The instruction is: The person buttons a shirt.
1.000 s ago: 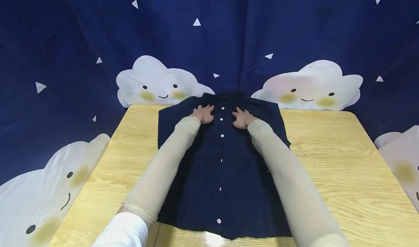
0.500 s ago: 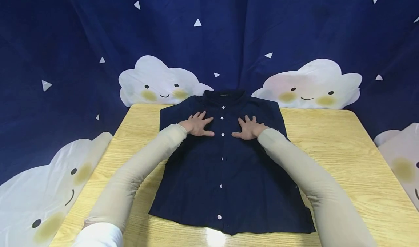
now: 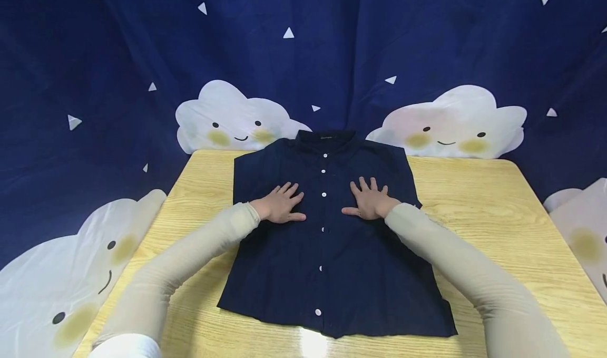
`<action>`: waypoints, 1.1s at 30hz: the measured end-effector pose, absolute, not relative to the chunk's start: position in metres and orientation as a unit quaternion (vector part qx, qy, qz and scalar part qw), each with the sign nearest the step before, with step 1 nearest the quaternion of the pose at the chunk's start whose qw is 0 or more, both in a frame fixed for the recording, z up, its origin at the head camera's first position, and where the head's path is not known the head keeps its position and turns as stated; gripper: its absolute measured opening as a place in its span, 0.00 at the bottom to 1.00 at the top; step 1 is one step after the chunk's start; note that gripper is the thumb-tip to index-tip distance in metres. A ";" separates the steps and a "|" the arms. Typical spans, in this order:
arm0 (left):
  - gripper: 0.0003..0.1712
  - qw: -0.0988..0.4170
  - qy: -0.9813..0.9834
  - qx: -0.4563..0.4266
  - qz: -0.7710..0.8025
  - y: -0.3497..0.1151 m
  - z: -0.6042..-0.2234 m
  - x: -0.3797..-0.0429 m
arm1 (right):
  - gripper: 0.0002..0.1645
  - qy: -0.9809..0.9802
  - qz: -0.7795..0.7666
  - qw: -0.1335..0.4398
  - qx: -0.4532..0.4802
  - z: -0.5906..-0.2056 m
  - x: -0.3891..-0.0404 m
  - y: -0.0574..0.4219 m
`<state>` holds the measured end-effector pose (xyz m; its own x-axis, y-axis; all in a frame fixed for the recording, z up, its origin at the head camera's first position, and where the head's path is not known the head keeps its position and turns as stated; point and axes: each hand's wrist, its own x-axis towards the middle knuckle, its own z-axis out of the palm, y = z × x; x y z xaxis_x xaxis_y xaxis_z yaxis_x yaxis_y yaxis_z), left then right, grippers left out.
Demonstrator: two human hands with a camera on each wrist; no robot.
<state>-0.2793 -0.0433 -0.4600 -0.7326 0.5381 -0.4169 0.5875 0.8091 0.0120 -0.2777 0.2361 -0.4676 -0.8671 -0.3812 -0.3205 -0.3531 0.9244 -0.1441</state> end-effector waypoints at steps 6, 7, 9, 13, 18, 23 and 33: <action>0.48 0.225 0.927 0.294 -0.056 -0.050 -0.471 -0.255 | 0.69 0.962 -0.031 0.186 -0.200 -0.469 -0.256 0.241; 0.49 0.225 0.929 0.288 -0.058 -0.051 -0.471 -0.254 | 0.69 0.962 -0.027 0.186 -0.199 -0.468 -0.255 0.241; 0.50 0.224 0.932 0.278 -0.059 -0.053 -0.471 -0.253 | 0.70 0.963 -0.020 0.181 -0.200 -0.469 -0.254 0.243; 0.52 0.226 0.937 0.258 -0.068 -0.056 -0.474 -0.253 | 0.69 0.964 -0.021 0.172 -0.204 -0.471 -0.251 0.247; 0.52 0.225 0.941 0.243 -0.073 -0.058 -0.482 -0.254 | 0.68 0.965 -0.025 0.167 -0.202 -0.472 -0.248 0.255; 0.52 0.227 0.942 0.235 -0.080 -0.060 -0.484 -0.251 | 0.63 0.968 -0.014 0.157 -0.194 -0.473 -0.240 0.261; 0.64 0.203 0.925 0.305 -0.098 -0.076 -0.471 -0.211 | 0.61 0.967 -0.025 0.165 -0.194 -0.477 -0.219 0.266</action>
